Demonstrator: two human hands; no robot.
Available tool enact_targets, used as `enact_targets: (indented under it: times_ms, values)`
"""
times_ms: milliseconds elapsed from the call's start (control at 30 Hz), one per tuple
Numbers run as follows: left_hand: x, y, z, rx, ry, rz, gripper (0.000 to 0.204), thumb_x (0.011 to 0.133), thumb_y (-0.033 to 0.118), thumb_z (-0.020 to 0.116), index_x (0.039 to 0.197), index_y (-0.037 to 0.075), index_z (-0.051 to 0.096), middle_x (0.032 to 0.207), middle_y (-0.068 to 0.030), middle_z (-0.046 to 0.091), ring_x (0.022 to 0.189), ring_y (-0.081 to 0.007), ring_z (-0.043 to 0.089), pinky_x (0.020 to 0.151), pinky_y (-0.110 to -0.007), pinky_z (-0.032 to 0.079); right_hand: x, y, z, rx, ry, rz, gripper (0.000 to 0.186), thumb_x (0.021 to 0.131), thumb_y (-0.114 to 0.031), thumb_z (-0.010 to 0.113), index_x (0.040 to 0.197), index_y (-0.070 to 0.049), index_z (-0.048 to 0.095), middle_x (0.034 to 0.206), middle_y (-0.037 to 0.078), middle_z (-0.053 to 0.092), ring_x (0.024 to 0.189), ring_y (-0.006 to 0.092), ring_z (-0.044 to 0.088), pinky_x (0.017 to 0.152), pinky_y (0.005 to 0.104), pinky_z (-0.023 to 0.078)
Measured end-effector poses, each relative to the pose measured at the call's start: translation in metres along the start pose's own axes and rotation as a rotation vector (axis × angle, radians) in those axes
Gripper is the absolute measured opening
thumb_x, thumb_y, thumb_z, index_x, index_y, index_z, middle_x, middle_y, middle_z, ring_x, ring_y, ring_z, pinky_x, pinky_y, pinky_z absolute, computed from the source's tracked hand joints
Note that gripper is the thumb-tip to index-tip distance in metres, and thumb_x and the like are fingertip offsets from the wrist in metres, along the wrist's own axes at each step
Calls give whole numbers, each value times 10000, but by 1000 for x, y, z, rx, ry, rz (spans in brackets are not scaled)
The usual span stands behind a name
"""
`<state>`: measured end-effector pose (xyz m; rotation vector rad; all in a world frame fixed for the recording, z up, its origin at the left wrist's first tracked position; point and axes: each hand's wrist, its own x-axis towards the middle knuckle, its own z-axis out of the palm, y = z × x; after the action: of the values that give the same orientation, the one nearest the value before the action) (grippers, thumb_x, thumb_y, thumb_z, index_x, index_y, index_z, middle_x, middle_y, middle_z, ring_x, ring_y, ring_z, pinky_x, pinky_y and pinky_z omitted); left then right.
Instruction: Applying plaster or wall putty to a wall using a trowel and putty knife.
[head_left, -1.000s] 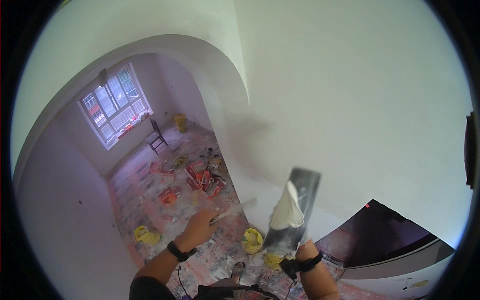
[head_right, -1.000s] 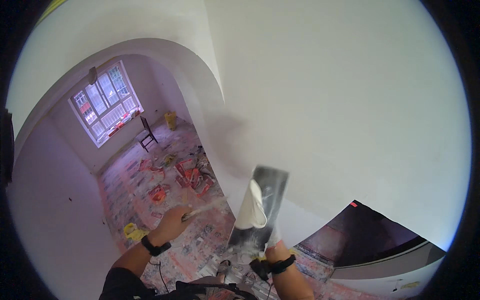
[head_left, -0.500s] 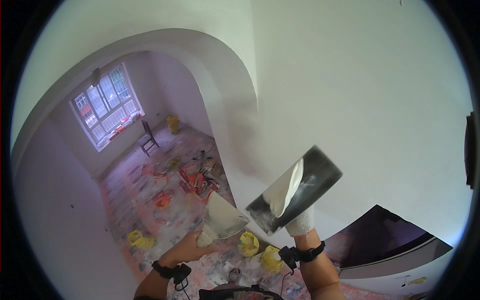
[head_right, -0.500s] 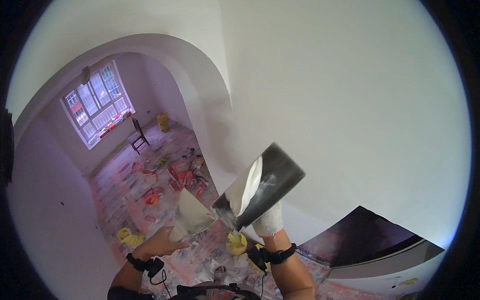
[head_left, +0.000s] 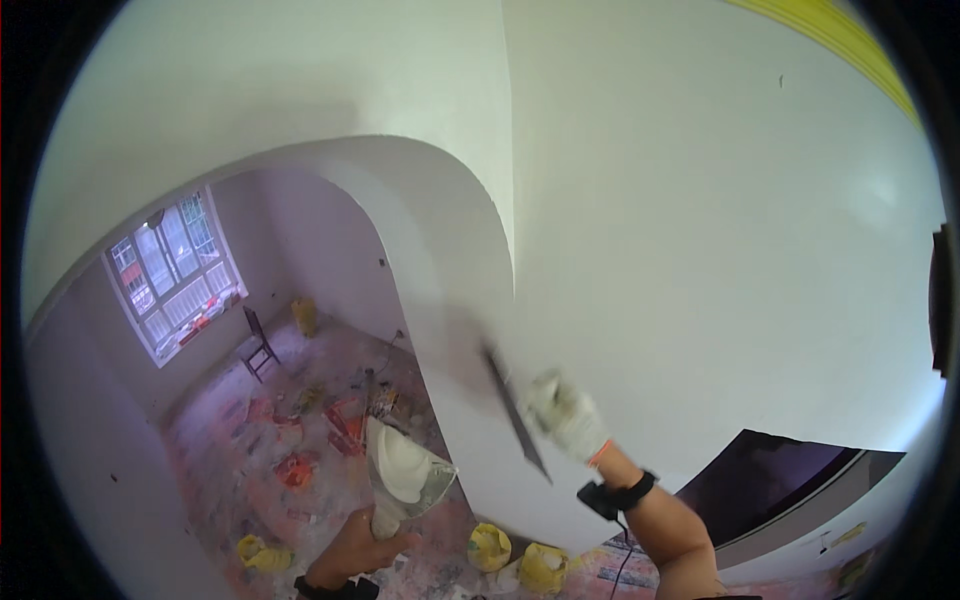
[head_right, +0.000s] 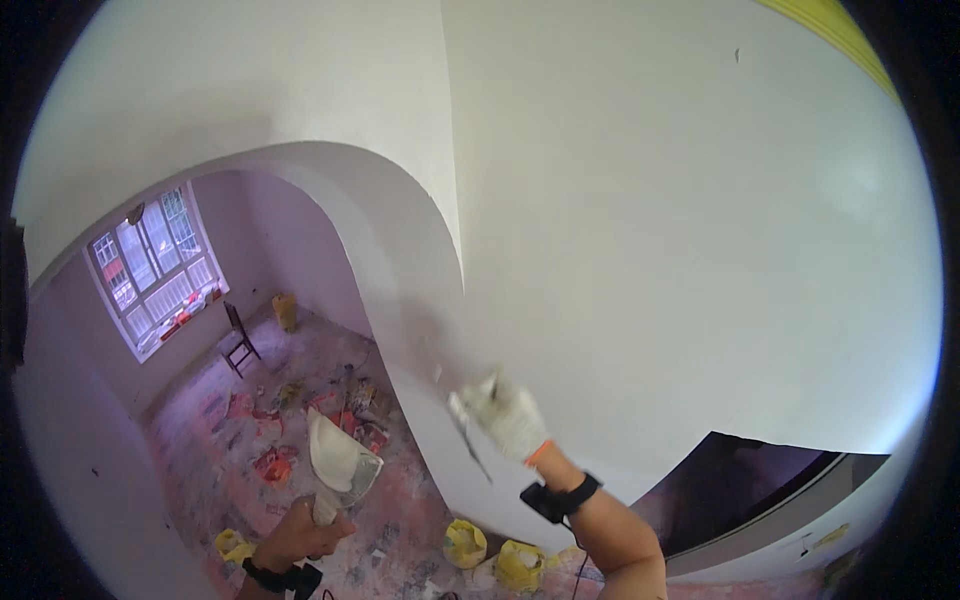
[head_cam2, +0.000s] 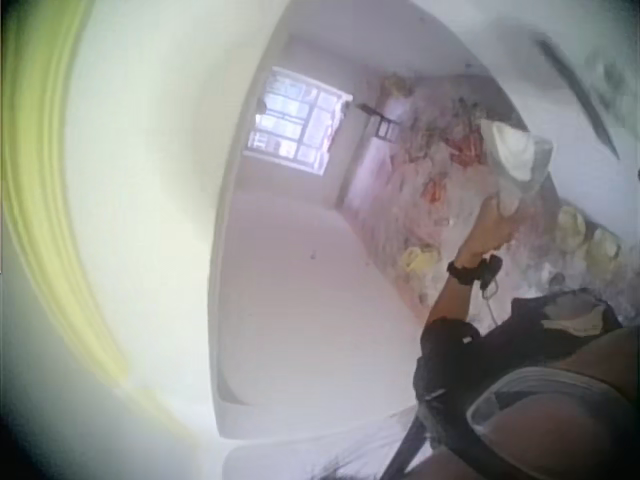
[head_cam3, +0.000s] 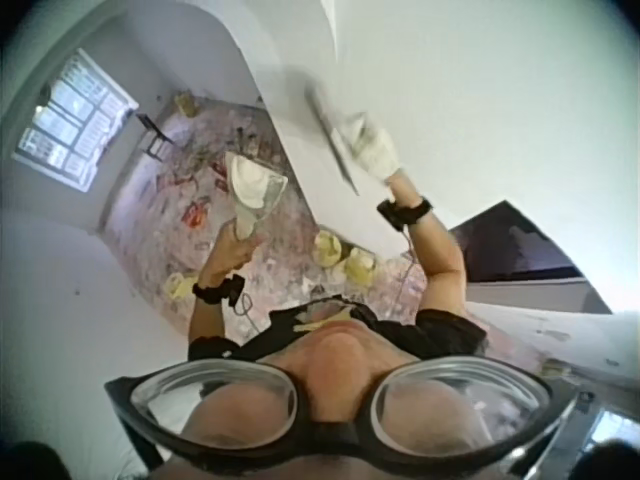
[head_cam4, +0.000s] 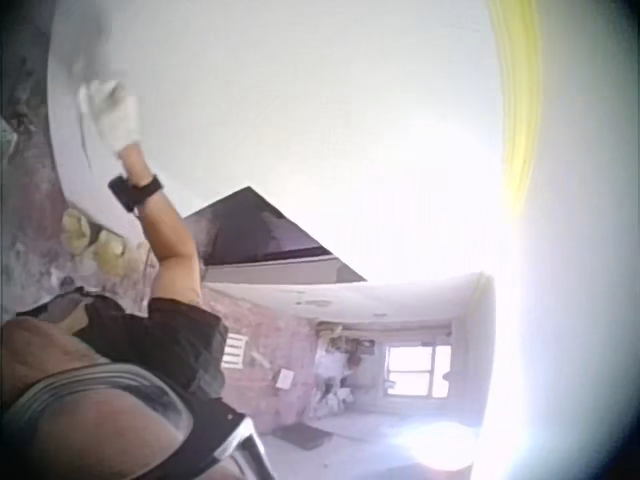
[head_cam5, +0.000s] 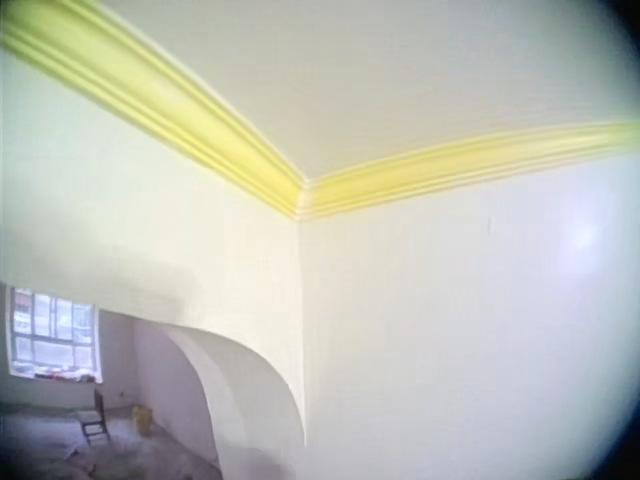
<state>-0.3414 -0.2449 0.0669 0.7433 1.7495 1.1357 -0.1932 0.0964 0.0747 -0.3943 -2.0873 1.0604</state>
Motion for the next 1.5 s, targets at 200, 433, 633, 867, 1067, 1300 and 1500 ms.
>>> enact_targets:
  times_ms: [200, 433, 633, 867, 1067, 1300, 1500]
  values:
    - [2, 1, 3, 53, 76, -116, 323, 879, 233, 801, 978, 55, 550, 633, 38, 516, 479, -42, 460, 408, -234, 327, 131, -126, -71, 95, 337, 38, 321, 973, -331, 653, 1002, -26, 557, 635, -11, 536, 512, 63, 482, 441, 252, 400]
    - [11, -35, -1, 213, 107, 72, 316, 921, 321, 750, 1117, 99, 638, 639, 48, 514, 485, -69, 472, 405, -243, 367, 230, -191, -116, -164, 445, -151, 289, 880, -309, 637, 834, -33, 567, 602, 26, 512, 492, 138, 462, 488, 318, 396]
    - [6, -37, -1, 76, 44, 209, 404, 917, 397, 753, 1130, 85, 611, 565, 36, 496, 415, -68, 417, 390, -263, 331, 293, -224, -129, -453, 544, -104, 435, 833, -345, 627, 1150, -61, 712, 1134, 224, 702, 1089, 394, 658, 946, 404, 517]
    - [-3, -37, -10, 7, 21, 75, 388, 937, 331, 735, 1218, 92, 613, 562, 25, 496, 399, -72, 406, 373, -270, 311, 331, -222, -140, -575, 720, -328, 428, 891, -337, 609, 1198, -55, 706, 955, 208, 737, 837, 308, 717, 737, 397, 554]
    - [1, -42, -18, -27, 22, 117, 403, 942, 312, 729, 1248, 82, 600, 564, 19, 506, 389, -73, 397, 368, -279, 313, 332, -231, -132, -747, 644, -264, 407, 913, -332, 580, 1182, -48, 694, 945, 202, 740, 820, 316, 716, 728, 411, 560]
    - [14, -35, -28, 24, 53, -97, 329, 872, 207, 800, 984, 25, 549, 623, 14, 520, 465, -61, 465, 395, -256, 326, 295, -239, -111, -499, 380, 40, 449, 922, -336, 513, 1217, -51, 695, 1176, 264, 687, 1097, 451, 655, 950, 463, 530]
    - [35, -32, -18, 23, -25, -41, 395, 858, 257, 809, 1083, 15, 592, 678, 11, 554, 507, -68, 491, 448, -262, 385, 239, -143, -52, -432, 673, -145, 385, 945, -314, 569, 1049, 56, 591, 884, 282, 690, 855, 409, 688, 805, 455, 528]
